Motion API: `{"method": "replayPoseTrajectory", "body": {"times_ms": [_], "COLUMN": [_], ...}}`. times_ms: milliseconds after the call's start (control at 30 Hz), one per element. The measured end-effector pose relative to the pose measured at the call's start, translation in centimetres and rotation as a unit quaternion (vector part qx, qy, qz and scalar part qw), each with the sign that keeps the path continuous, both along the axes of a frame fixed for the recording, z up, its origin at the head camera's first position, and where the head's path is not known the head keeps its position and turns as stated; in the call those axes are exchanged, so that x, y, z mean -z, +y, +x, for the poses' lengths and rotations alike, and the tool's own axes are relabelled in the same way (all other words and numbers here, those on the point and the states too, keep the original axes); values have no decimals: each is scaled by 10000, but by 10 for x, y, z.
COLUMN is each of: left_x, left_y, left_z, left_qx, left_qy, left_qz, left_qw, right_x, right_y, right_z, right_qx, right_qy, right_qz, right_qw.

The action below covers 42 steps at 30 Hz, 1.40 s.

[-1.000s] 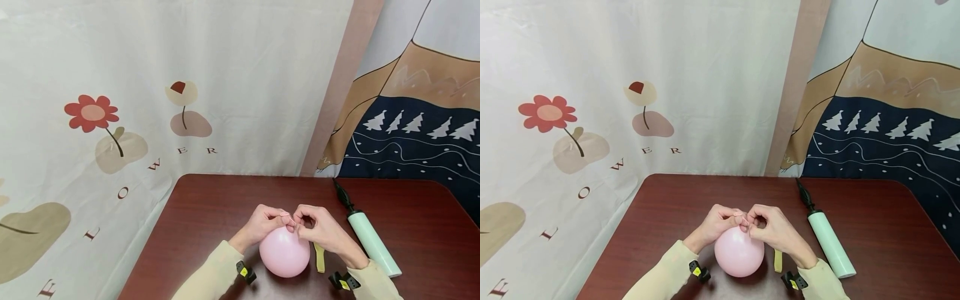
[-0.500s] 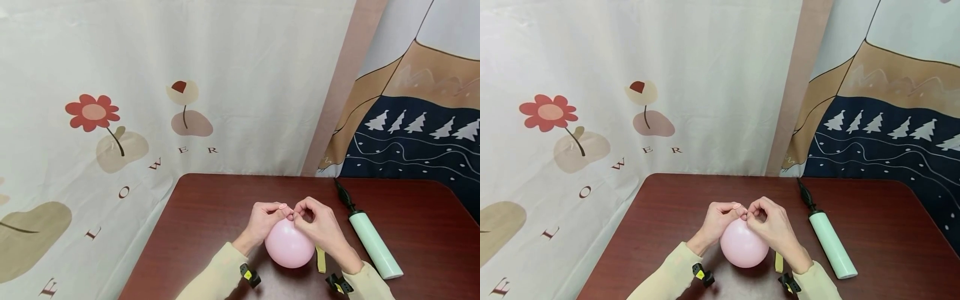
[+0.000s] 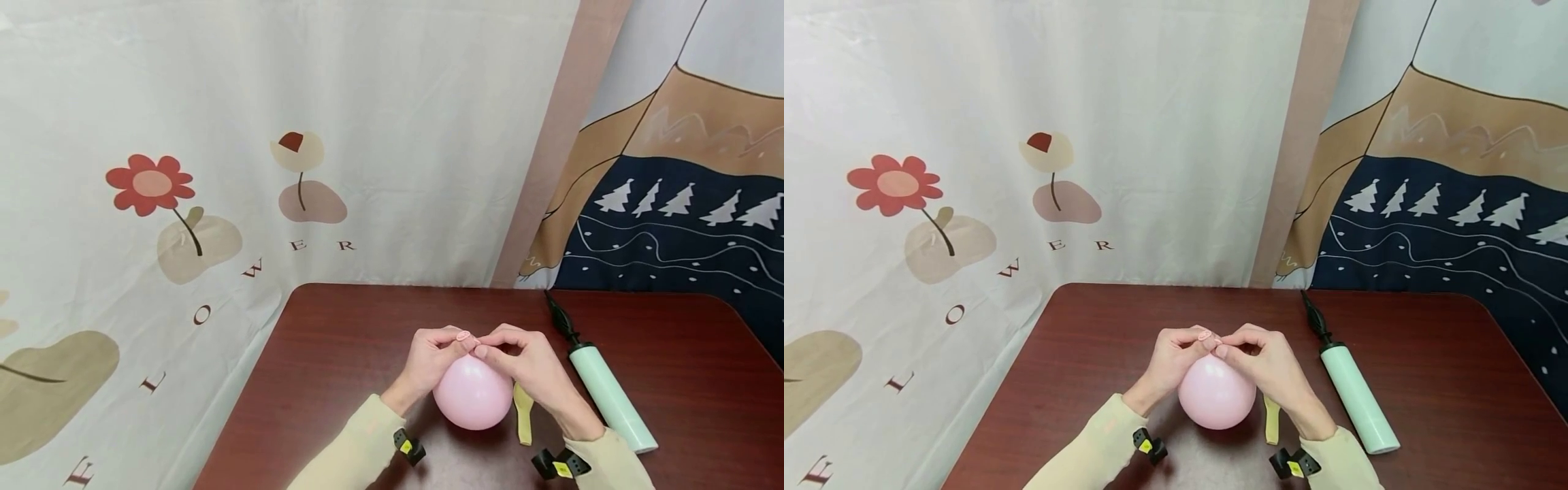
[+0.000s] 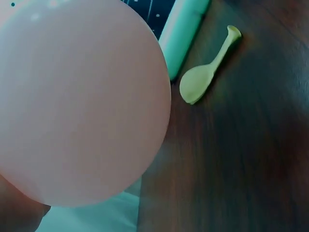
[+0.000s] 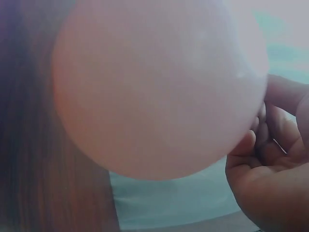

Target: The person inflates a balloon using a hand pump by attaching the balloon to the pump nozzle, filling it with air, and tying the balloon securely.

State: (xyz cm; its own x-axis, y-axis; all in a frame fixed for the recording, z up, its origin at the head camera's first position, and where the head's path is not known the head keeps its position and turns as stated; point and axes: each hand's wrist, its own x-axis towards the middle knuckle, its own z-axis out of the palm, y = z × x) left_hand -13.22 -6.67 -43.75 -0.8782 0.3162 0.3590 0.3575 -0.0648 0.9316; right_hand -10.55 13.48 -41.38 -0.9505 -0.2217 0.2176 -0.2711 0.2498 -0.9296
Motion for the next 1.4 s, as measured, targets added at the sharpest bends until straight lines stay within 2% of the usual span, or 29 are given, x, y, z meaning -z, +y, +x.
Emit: {"method": "replayPoseTrajectory", "body": {"times_ms": [67,133,267,333,433,533,667,767,900,1133,1233,1400], "left_x": [-1,0,4,6,8,9,9,7,3,-1,0,1], "left_y": [0,0,-2,-3,-3,-2,1,3,4,6,7,6], "left_z": [-1,-2,-3,-2,0,1,1,0,-1,-5,-3,0], "left_qx": [102,268,653,782,844,831,743,603,448,181,200,285], "left_qy": [104,-31,-704,-1026,-1286,-1398,-1437,-1400,-1247,-658,-773,-1283], "left_qz": [-56,47,434,590,672,794,945,941,712,422,497,832], "left_qw": [9999,9996,9944,9899,9858,9835,9823,9838,9886,9968,9956,9878], "right_x": [-1,-3,-5,-5,-3,1,6,7,8,6,6,7], "right_y": [3,6,11,12,10,6,-1,-5,-6,-8,-9,-10], "right_z": [-2,-4,-9,-9,-8,-7,-5,-4,-4,-4,-3,-2], "right_qx": [-101,-287,-707,-821,-783,-510,13,282,497,878,917,674], "right_qy": [-198,-316,-402,-295,29,674,1458,1688,1670,1397,1345,974], "right_qz": [-43,-38,29,93,174,339,594,716,823,933,862,578], "right_qw": [9997,9991,9967,9961,9968,9958,9875,9826,9813,9819,9829,9913]}}
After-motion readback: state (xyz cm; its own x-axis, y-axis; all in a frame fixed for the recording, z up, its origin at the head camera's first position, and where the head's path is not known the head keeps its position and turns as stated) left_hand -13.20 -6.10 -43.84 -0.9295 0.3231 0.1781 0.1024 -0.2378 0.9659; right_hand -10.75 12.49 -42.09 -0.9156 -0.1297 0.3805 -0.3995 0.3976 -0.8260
